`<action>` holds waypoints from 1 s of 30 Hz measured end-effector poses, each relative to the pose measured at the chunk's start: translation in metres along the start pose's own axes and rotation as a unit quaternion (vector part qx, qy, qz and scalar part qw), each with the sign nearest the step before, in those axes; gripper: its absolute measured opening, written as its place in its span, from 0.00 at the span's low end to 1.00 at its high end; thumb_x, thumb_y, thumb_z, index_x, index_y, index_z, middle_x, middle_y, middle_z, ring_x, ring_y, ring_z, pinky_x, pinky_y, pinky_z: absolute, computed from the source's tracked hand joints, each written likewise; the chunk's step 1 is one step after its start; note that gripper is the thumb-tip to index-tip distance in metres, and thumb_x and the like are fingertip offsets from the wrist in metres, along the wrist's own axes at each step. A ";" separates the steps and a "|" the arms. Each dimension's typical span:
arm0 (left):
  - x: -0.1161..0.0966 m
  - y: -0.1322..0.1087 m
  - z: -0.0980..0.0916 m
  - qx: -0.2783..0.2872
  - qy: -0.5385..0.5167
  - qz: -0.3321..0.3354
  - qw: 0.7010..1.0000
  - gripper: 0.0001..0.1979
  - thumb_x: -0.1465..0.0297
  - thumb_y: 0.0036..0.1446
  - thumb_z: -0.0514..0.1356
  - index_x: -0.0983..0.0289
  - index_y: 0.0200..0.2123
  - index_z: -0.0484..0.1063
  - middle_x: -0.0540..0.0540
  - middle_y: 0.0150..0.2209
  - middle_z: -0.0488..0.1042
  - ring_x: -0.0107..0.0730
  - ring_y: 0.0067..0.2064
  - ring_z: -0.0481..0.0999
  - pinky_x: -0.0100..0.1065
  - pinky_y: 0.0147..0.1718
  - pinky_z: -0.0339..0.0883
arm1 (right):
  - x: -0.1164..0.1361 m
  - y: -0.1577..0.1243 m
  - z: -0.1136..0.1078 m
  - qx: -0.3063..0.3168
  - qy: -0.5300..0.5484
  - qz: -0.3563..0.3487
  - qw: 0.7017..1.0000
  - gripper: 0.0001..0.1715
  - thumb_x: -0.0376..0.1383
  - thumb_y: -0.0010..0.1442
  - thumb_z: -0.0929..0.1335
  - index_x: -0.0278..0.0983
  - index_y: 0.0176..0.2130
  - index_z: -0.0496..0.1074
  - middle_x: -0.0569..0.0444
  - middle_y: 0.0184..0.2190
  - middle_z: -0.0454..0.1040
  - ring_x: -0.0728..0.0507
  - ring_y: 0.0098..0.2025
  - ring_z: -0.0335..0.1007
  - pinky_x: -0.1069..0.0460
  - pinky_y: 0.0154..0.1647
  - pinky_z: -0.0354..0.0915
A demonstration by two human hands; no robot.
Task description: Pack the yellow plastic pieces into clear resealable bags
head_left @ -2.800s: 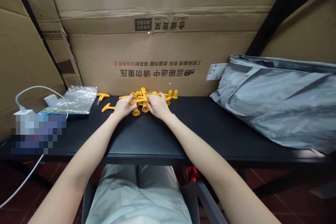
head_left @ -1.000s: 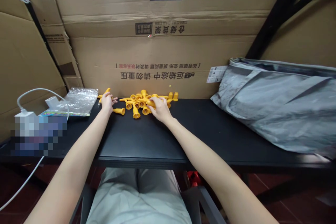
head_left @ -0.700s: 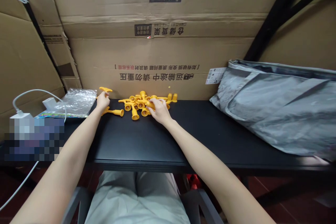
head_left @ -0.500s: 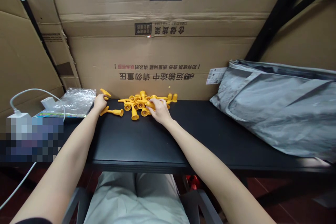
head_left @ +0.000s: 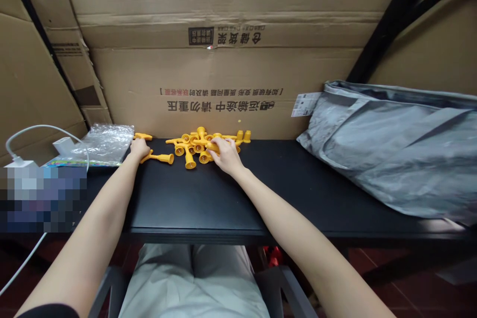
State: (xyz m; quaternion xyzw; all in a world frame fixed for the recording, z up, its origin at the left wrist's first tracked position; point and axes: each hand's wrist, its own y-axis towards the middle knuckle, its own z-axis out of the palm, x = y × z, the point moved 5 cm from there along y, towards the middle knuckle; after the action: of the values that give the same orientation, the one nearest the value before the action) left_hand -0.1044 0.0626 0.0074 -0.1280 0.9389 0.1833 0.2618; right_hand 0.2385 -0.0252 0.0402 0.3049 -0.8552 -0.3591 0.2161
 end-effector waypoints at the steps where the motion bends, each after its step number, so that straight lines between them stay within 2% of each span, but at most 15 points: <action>1: 0.001 0.000 0.001 0.005 0.037 -0.008 0.999 0.12 0.77 0.39 0.63 0.68 0.32 0.72 0.71 0.43 0.72 0.60 0.55 0.66 0.49 0.52 0.59 | 0.000 0.000 0.000 0.000 -0.002 -0.001 1.000 0.10 0.36 0.60 0.62 0.38 0.43 0.65 0.47 0.40 0.75 0.40 0.44 0.70 0.42 0.53 0.52; 3: 0.001 0.000 0.004 0.014 0.126 -0.016 0.992 0.11 0.75 0.42 0.63 0.68 0.34 0.72 0.71 0.45 0.72 0.56 0.54 0.68 0.45 0.51 0.62 | 0.000 0.000 0.000 0.000 -0.004 -0.002 1.000 0.10 0.36 0.60 0.62 0.38 0.43 0.65 0.47 0.40 0.75 0.40 0.44 0.70 0.42 0.53 0.52; 5: -0.001 0.000 0.004 0.016 0.167 -0.006 0.986 0.13 0.74 0.44 0.61 0.68 0.36 0.73 0.70 0.46 0.71 0.53 0.53 0.68 0.42 0.50 0.64 | 0.000 0.000 0.000 -0.001 -0.003 -0.002 1.000 0.10 0.36 0.60 0.62 0.38 0.43 0.65 0.47 0.40 0.75 0.40 0.44 0.70 0.42 0.53 0.53; 10: -0.009 -0.003 0.001 0.016 0.165 -0.009 0.986 0.13 0.74 0.44 0.61 0.69 0.37 0.74 0.70 0.45 0.72 0.54 0.52 0.70 0.43 0.48 0.65 | 0.001 0.001 -0.004 -0.022 0.008 0.011 1.000 0.10 0.38 0.60 0.63 0.38 0.42 0.66 0.46 0.40 0.75 0.39 0.43 0.70 0.42 0.52 0.55; 14: -0.025 -0.014 -0.003 0.002 0.151 0.002 0.989 0.12 0.73 0.46 0.60 0.68 0.37 0.75 0.70 0.47 0.71 0.56 0.52 0.70 0.46 0.48 0.65 | -0.012 0.005 -0.017 -0.101 0.045 0.086 0.990 0.12 0.42 0.58 0.65 0.37 0.39 0.67 0.46 0.38 0.75 0.39 0.40 0.70 0.43 0.47 0.60; 16: -0.036 -0.022 -0.006 -0.016 0.131 0.021 0.991 0.13 0.73 0.48 0.58 0.69 0.39 0.75 0.71 0.48 0.71 0.57 0.53 0.69 0.47 0.49 0.64 | -0.031 0.008 -0.026 -0.164 0.091 0.146 0.971 0.13 0.44 0.56 0.66 0.37 0.38 0.68 0.46 0.36 0.74 0.40 0.39 0.70 0.44 0.45 0.63; 18: -0.046 -0.029 -0.008 -0.027 0.114 0.034 0.993 0.15 0.73 0.49 0.57 0.69 0.41 0.75 0.71 0.49 0.71 0.57 0.54 0.69 0.48 0.51 0.63 | -0.061 0.008 -0.034 -0.238 0.141 0.221 0.935 0.15 0.44 0.53 0.67 0.36 0.36 0.69 0.47 0.35 0.73 0.42 0.38 0.70 0.46 0.43 0.65; 21: -0.058 -0.039 -0.011 -0.016 0.103 0.033 0.994 0.16 0.73 0.49 0.56 0.68 0.42 0.75 0.68 0.50 0.72 0.55 0.54 0.69 0.47 0.51 0.63 | -0.114 -0.002 -0.038 -0.321 0.204 0.367 0.849 0.15 0.42 0.48 0.70 0.33 0.33 0.71 0.50 0.31 0.72 0.46 0.33 0.69 0.49 0.38 0.67; 23: -0.064 -0.046 -0.011 0.007 0.098 0.024 0.995 0.16 0.74 0.48 0.56 0.66 0.42 0.75 0.66 0.48 0.74 0.54 0.52 0.71 0.47 0.50 0.64 | -0.146 -0.015 -0.035 -0.343 0.230 0.449 0.792 0.14 0.39 0.44 0.72 0.33 0.30 0.71 0.55 0.26 0.71 0.47 0.29 0.68 0.51 0.33 0.67; 24: -0.066 -0.050 -0.011 0.023 0.092 0.021 0.995 0.17 0.74 0.48 0.56 0.64 0.42 0.75 0.64 0.46 0.76 0.52 0.51 0.72 0.46 0.49 0.64 | -0.159 -0.022 -0.034 -0.350 0.228 0.475 0.775 0.13 0.38 0.42 0.73 0.33 0.28 0.72 0.56 0.23 0.70 0.47 0.28 0.68 0.52 0.32 0.67; 26: -0.071 -0.059 -0.010 0.039 0.087 0.033 0.995 0.16 0.73 0.49 0.55 0.63 0.41 0.76 0.61 0.44 0.77 0.48 0.49 0.74 0.42 0.47 0.66 | -0.179 -0.035 -0.034 -0.349 0.203 0.500 0.766 0.12 0.36 0.39 0.74 0.33 0.27 0.72 0.58 0.21 0.69 0.47 0.27 0.68 0.52 0.32 0.67; 30: -0.077 -0.073 -0.011 0.022 0.123 0.065 0.990 0.17 0.71 0.52 0.52 0.63 0.43 0.76 0.58 0.44 0.77 0.43 0.50 0.74 0.38 0.48 0.65 | -0.207 -0.052 -0.033 -0.286 0.145 0.531 0.784 0.13 0.35 0.38 0.74 0.34 0.27 0.73 0.58 0.21 0.69 0.46 0.29 0.71 0.51 0.36 0.68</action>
State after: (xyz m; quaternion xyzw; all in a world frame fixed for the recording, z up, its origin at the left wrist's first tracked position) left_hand -0.0206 0.0034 0.0371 -0.0822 0.9740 0.1622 0.1350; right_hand 0.4264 0.0703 -0.0088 -0.2244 -0.6987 -0.3669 0.5717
